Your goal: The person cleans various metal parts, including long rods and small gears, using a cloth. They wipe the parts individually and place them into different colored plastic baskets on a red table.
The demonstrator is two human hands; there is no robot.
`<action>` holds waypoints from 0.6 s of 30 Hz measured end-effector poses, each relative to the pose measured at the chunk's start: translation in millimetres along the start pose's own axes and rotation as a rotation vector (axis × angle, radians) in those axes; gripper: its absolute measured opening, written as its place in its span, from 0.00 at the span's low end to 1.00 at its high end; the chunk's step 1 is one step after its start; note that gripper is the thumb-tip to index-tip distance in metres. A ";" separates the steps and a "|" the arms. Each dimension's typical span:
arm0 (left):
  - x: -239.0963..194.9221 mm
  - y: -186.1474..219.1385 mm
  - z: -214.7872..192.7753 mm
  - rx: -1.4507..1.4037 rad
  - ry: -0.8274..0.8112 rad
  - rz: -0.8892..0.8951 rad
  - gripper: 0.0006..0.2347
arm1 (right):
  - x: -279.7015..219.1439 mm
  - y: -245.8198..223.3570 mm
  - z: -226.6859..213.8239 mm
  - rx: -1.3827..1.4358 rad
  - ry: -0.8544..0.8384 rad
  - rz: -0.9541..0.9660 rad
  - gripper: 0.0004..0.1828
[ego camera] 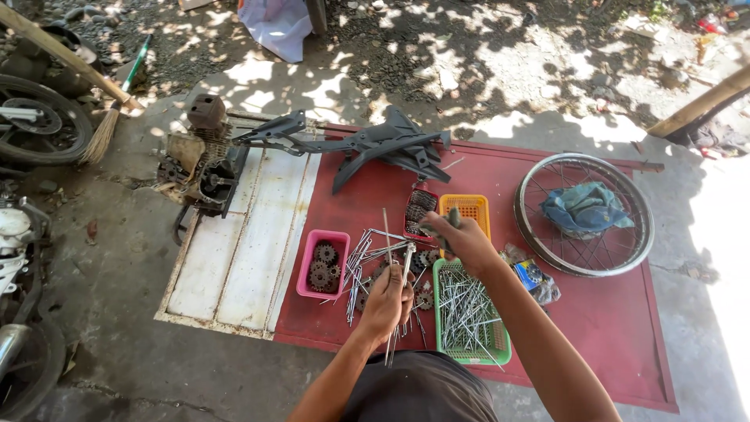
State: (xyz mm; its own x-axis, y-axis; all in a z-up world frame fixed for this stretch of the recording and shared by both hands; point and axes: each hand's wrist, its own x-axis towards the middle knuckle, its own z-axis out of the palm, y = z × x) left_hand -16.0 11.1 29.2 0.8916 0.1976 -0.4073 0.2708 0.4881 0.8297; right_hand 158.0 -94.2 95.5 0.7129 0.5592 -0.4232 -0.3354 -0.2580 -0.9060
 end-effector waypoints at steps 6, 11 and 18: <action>-3.6 -2.1 1.7 -0.045 -0.190 -0.142 0.21 | 30.4 -17.8 9.3 -0.637 -0.208 -0.086 0.23; -0.2 -25.6 -11.3 -0.204 -0.114 -0.173 0.15 | 19.9 -30.7 -5.6 -0.214 0.151 -0.255 0.15; 13.5 20.7 -8.3 -0.609 -0.015 -0.058 0.20 | -25.7 66.0 17.7 -0.741 0.038 -1.290 0.24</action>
State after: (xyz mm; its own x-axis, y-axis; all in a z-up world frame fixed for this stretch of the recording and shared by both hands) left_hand -1.3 30.9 37.6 0.8878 0.1464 -0.4363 0.0669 0.8969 0.4371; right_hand 106.6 -111.7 46.7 0.2870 0.6912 0.6633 0.8977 0.0476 -0.4380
